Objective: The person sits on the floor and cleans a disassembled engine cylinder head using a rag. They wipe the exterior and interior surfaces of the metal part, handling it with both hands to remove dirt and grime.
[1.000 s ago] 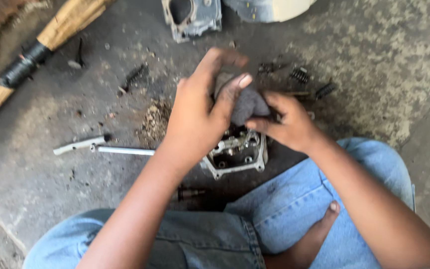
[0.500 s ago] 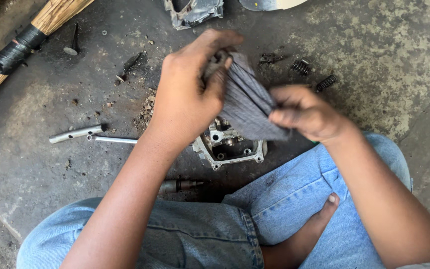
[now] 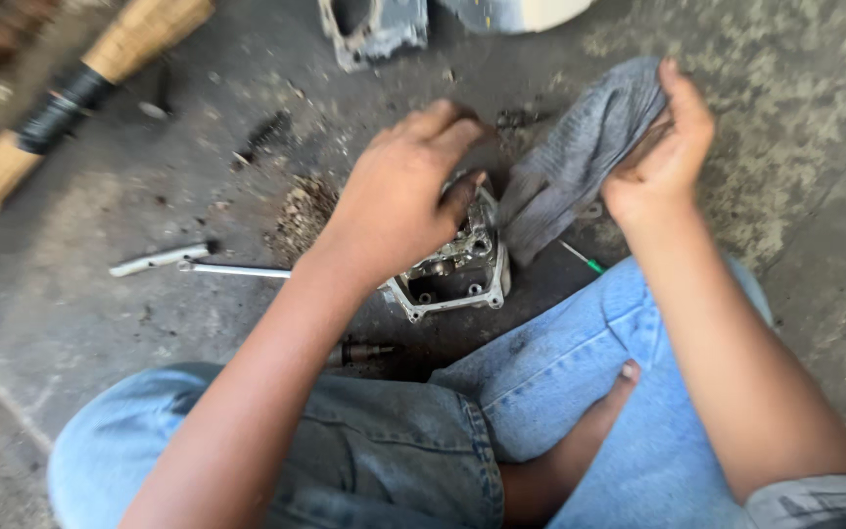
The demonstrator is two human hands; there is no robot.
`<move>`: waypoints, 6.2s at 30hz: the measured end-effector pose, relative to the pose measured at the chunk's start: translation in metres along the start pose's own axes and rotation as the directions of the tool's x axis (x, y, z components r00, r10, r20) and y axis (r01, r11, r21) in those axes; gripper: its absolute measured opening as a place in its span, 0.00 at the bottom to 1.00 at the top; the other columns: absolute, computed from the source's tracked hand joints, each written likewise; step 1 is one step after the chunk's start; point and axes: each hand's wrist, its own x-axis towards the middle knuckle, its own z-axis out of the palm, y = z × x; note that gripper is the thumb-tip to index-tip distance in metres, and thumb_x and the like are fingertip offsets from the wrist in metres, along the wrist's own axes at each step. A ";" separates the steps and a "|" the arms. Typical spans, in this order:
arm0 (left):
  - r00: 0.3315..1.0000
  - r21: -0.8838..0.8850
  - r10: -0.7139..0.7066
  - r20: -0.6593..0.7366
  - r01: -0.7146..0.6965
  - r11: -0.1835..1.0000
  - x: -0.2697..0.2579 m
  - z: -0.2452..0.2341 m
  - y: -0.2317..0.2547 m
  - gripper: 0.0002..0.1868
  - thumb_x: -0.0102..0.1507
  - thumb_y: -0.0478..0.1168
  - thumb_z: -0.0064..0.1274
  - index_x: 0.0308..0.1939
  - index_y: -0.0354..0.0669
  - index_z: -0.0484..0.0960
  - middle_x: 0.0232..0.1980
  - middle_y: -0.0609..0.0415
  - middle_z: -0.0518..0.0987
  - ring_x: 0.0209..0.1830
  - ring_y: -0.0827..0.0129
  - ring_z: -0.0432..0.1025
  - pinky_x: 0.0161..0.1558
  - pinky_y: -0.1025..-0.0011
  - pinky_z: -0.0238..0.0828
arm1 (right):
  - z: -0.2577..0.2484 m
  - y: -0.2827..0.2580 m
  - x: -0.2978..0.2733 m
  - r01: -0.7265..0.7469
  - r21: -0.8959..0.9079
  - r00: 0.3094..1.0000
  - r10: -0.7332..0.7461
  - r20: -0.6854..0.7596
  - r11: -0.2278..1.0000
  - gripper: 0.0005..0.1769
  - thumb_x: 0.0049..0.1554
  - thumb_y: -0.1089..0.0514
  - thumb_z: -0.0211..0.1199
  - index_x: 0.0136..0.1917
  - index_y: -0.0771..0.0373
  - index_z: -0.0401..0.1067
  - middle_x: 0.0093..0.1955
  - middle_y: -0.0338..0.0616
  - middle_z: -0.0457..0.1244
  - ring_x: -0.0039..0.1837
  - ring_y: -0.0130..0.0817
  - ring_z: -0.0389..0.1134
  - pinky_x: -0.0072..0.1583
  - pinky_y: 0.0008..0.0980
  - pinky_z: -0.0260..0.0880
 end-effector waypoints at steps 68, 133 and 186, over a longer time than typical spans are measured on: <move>0.686 -0.896 -0.613 0.392 0.134 -0.423 -0.065 0.324 0.038 0.22 0.66 0.48 0.52 0.56 0.35 0.81 0.42 0.47 0.83 0.33 0.67 0.74 0.34 0.70 0.71 | -0.005 -0.073 -0.099 0.141 0.159 0.975 -0.109 -0.194 0.977 0.10 0.58 0.51 0.65 0.49 0.58 0.75 0.51 0.42 0.70 0.57 0.42 0.71 0.64 0.47 0.69; 0.773 0.013 -0.631 0.062 0.632 0.775 -0.054 0.090 -0.054 0.23 0.71 0.51 0.37 0.63 0.43 0.72 0.65 0.44 0.75 0.75 0.50 0.56 0.72 0.38 0.32 | 0.004 0.088 -0.077 0.216 -0.920 0.950 0.146 0.275 0.326 0.09 0.55 0.63 0.67 0.50 0.66 0.75 0.49 0.43 0.72 0.53 0.31 0.73 0.59 0.32 0.71; 0.831 -0.076 -0.555 -0.031 0.551 0.831 -0.066 0.104 -0.058 0.23 0.70 0.45 0.36 0.67 0.43 0.69 0.69 0.46 0.71 0.78 0.54 0.54 0.72 0.36 0.34 | -0.001 0.116 -0.071 -0.190 -0.857 0.959 0.279 -0.056 0.479 0.18 0.56 0.67 0.64 0.60 0.67 0.74 0.54 0.41 0.71 0.54 0.29 0.71 0.59 0.31 0.72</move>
